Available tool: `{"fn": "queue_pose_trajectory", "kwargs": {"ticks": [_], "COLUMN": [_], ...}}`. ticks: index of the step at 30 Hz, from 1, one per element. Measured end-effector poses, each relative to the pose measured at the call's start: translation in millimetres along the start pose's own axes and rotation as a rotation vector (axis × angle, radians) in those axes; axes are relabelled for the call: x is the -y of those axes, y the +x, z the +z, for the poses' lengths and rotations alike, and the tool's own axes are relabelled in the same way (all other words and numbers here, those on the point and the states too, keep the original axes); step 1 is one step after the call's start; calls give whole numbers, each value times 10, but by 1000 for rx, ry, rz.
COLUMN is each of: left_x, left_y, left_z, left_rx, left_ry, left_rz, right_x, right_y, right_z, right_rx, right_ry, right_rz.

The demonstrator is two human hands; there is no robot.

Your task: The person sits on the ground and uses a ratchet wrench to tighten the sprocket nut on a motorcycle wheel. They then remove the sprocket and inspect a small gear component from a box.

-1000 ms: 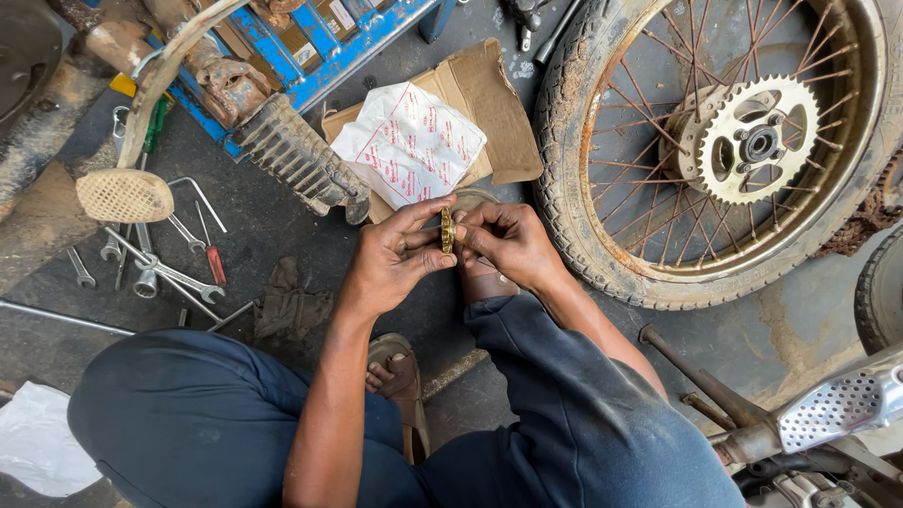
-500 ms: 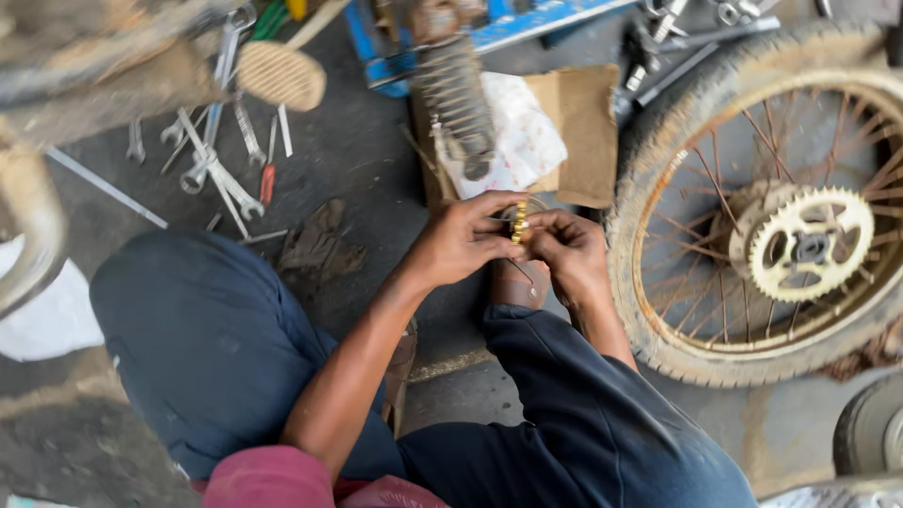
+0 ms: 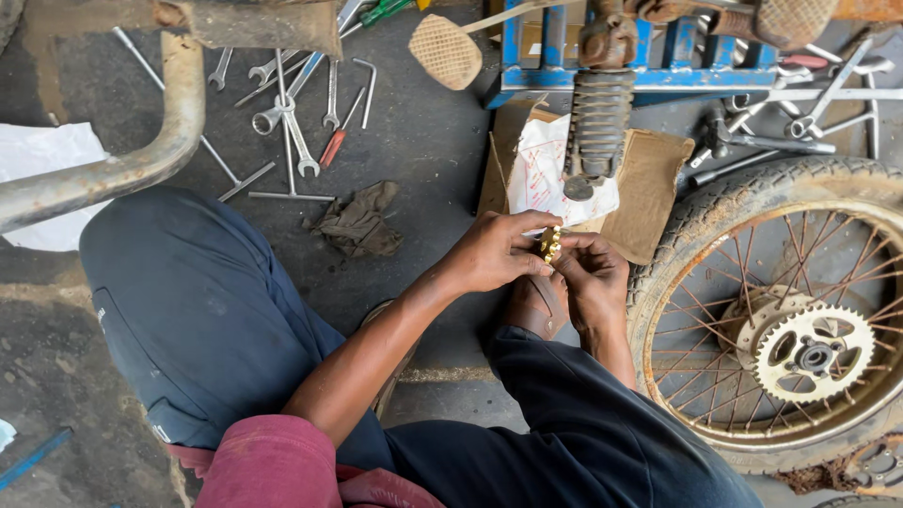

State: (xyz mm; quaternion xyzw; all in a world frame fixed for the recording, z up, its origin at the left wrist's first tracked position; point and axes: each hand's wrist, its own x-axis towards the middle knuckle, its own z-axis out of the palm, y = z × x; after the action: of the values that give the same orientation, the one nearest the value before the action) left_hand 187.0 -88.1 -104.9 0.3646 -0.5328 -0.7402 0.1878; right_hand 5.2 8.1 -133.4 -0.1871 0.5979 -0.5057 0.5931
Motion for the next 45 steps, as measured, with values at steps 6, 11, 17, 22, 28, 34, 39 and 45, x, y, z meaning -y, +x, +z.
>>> {"fn": "queue_pose_trajectory", "kwargs": {"ticks": [6,11,17,22,28,34,39,45], "left_x": [7,18,372,1112,1699,1817,1775,1394], "left_y": [-99,-129,-459,-862,-1007,-1140,-964,-1047], "left_z": [-114,-88,-562,-2527,-3358,-3053,-2140,-1530], "left_rx": [-55,-166,-753,-1993,-1346,-1540,-1287,-1004], "left_ry": [73,264,754,358,806,402,-201,569], "left_rz": [-2,202,418,-251,-948,-285,564,450], "right_x": [-70,21,-62,-255,-299,-314,-275,-337], "right_y": [52,87,149,92,100,149,226,190], "right_z": [97,255,335,179,127,134,151,115], "right_rx": [16,9,209,203,125,143,141,176], "right_ry": [32,155,417,457,471,466,449,433], "right_rz": [26,121,308,289,262,256,285,271]}}
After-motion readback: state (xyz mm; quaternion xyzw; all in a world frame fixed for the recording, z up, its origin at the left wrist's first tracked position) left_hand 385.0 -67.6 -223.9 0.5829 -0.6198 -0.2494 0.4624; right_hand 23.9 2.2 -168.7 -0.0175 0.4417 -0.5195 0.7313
